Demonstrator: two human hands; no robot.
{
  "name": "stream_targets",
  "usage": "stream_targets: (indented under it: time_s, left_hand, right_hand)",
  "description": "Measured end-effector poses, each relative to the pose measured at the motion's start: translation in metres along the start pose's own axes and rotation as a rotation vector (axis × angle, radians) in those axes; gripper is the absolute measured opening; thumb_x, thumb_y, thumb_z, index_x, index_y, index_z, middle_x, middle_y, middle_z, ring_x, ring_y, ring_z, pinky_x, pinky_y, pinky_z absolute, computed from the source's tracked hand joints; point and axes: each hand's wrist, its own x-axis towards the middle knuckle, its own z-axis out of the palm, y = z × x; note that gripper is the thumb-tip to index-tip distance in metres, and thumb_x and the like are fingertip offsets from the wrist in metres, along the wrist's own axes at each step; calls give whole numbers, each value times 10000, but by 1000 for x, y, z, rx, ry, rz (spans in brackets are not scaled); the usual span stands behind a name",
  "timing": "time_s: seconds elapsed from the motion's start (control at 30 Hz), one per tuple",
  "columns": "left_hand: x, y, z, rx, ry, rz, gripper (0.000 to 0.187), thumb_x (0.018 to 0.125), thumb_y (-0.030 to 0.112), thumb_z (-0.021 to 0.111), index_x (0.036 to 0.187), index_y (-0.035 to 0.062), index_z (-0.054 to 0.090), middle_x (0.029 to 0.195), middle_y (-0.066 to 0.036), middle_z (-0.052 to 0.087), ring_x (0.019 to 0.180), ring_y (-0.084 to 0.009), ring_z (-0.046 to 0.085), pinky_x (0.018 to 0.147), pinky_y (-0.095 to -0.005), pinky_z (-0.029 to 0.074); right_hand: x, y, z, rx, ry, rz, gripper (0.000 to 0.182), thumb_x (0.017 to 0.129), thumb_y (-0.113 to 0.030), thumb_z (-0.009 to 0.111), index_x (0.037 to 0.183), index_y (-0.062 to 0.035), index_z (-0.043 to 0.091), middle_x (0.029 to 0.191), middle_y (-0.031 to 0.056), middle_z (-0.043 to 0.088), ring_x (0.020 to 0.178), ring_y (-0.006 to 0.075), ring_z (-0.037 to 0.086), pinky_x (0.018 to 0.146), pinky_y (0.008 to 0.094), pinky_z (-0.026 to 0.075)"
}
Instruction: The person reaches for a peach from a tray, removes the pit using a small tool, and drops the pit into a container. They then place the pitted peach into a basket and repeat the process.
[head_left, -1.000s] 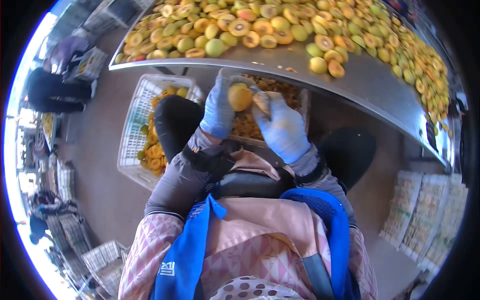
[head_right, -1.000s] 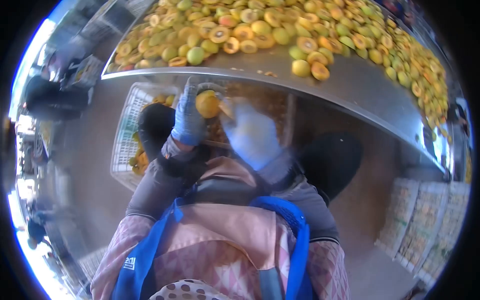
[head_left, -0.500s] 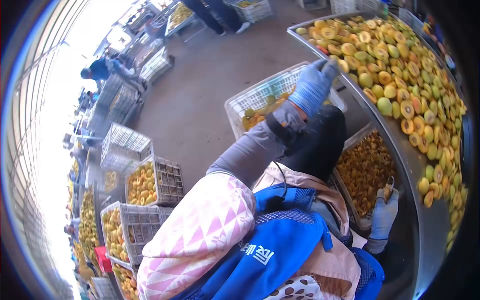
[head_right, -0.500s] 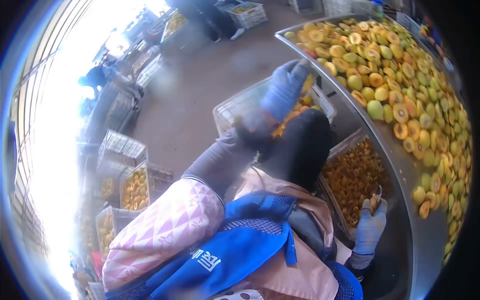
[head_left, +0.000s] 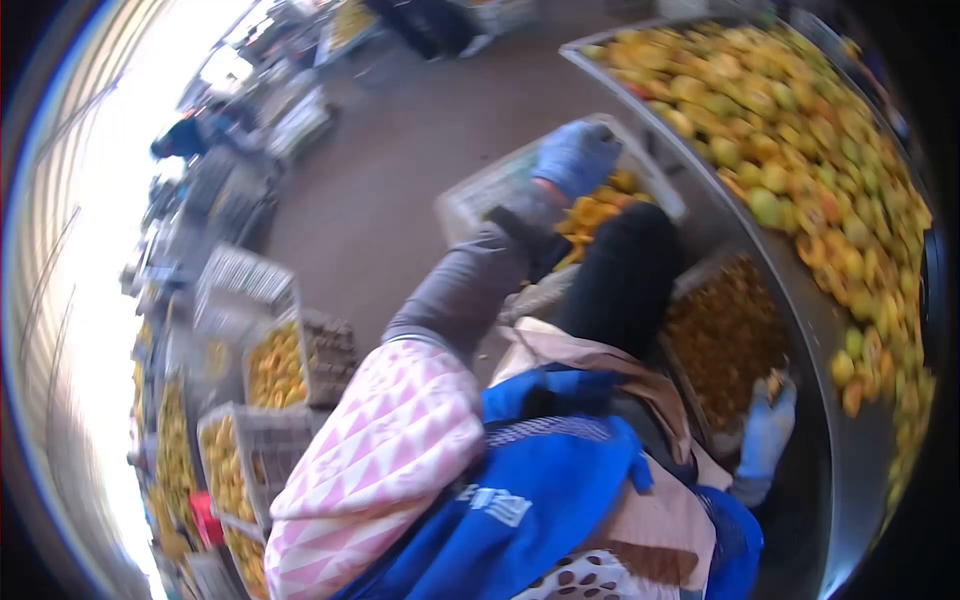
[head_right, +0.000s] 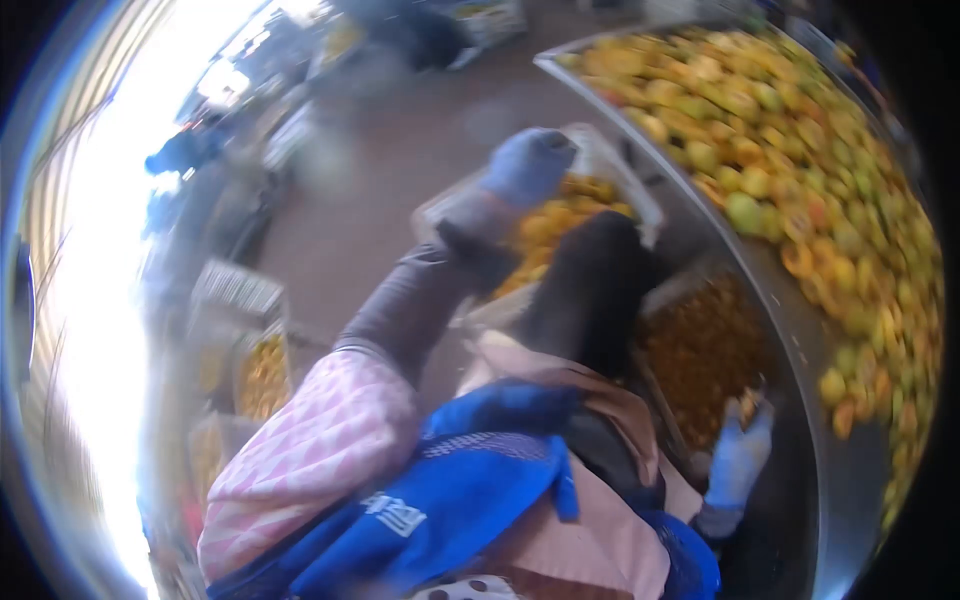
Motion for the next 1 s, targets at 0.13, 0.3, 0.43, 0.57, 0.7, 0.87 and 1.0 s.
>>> stream_targets:
  time_s: [0.13, 0.3, 0.43, 0.57, 0.7, 0.87, 1.0]
  left_hand:
    - [35, 72, 36, -525, -351, 103, 294, 932, 219, 577, 1145, 20, 614, 1112, -124, 633, 1027, -231, 605, 902, -345, 490]
    - [56, 207, 95, -259, -310, 668, 140, 874, 127, 615, 952, 29, 677, 883, -145, 658, 824, -290, 642, 737, -351, 502]
    - [37, 265, 154, -469, -493, 534, 147, 852, 113, 622, 956, 30, 684, 894, -143, 663, 848, -293, 646, 765, -344, 508]
    - [28, 321, 180, -532, -650, 545, 189, 843, 165, 642, 986, 47, 682, 972, -143, 661, 886, -305, 642, 783, -360, 510]
    - [22, 360, 219, -482, -633, 642, 372, 785, 182, 697, 1147, 111, 645, 1165, -146, 611, 1064, -295, 597, 903, -365, 487]
    - [20, 421, 247, -423, -543, 879, 637, 680, 229, 786, 1278, 205, 569, 1383, -167, 462, 1250, -363, 452, 1002, -444, 421]
    - [17, 457, 260, -340, -549, 1008, 711, 649, 322, 808, 1310, 280, 548, 1441, -148, 398, 1342, -404, 336, 1095, -541, 285]
  right_hand:
    - [-6, -16, -16, -119, 74, -48, 363, 949, -339, 550, 1150, -37, 579, 994, 209, 669, 855, 420, 647, 688, 475, 534]
    - [-6, 9, -41, -67, 133, 122, 344, 898, -280, 617, 1109, -14, 556, 767, 225, 650, 691, 389, 645, 608, 457, 524]
    - [4, 16, -70, 161, 224, 184, 359, 885, -244, 636, 1126, 7, 547, 819, 224, 660, 747, 390, 651, 667, 445, 523]
    - [40, 36, -111, 105, 470, 230, 350, 891, -284, 640, 1093, -4, 583, 880, 232, 660, 865, 409, 637, 765, 454, 502]
    - [88, 90, -152, -145, 649, 295, 390, 895, -370, 616, 1002, 3, 575, 907, 256, 653, 879, 443, 618, 772, 482, 496]
    - [138, 150, -181, -111, 652, 362, 389, 885, -349, 628, 1022, 13, 591, 949, 275, 646, 918, 431, 620, 793, 471, 492]
    - [155, 163, -182, 26, 576, 387, 438, 892, -349, 635, 1129, 18, 592, 1031, 275, 640, 979, 402, 624, 836, 439, 490]
